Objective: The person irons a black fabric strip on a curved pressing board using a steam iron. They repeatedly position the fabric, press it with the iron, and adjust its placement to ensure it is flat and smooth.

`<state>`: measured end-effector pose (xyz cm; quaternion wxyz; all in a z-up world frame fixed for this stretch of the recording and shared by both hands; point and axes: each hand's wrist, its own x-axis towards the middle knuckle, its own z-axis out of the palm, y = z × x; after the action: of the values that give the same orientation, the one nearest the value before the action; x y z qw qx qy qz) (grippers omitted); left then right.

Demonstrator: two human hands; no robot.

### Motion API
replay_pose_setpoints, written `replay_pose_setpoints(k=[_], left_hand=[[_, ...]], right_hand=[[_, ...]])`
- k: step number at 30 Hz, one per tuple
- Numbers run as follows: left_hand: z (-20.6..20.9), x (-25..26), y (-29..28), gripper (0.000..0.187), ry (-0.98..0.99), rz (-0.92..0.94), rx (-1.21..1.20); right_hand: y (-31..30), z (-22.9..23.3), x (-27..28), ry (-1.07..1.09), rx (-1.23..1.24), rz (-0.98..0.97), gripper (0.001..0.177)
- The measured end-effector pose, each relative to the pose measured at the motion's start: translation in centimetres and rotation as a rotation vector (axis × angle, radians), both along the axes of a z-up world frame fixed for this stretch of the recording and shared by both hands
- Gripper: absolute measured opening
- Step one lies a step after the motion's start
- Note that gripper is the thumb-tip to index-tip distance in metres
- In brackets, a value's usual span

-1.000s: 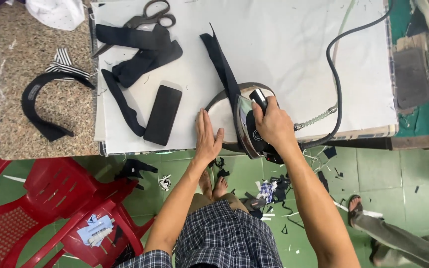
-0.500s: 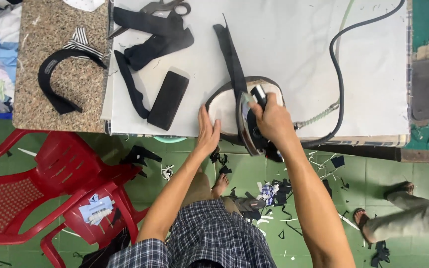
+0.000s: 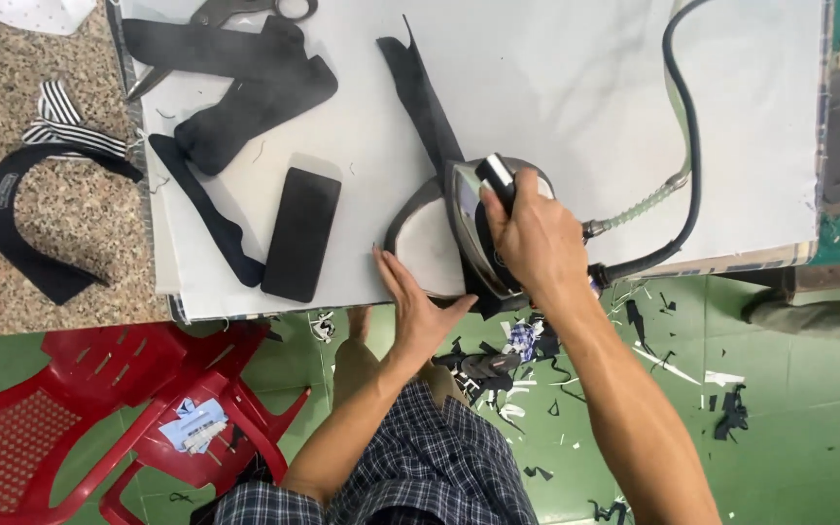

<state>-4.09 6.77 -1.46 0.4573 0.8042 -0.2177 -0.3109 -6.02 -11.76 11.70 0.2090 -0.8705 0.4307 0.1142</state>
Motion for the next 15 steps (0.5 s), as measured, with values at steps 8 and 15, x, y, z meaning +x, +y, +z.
replay_pose_setpoints(k=[8, 15], left_hand=[[0.1, 0.6, 0.1, 0.147, -0.017, -0.007, -0.023], [1.7, 2.4, 3.1, 0.132, 0.042, -0.159, -0.056]], right_hand=[[-1.6, -1.2, 2.4, -0.003, -0.092, -0.037, 0.047], [-0.6, -3.6, 0.8, -0.176, -0.076, -0.164, 0.044]])
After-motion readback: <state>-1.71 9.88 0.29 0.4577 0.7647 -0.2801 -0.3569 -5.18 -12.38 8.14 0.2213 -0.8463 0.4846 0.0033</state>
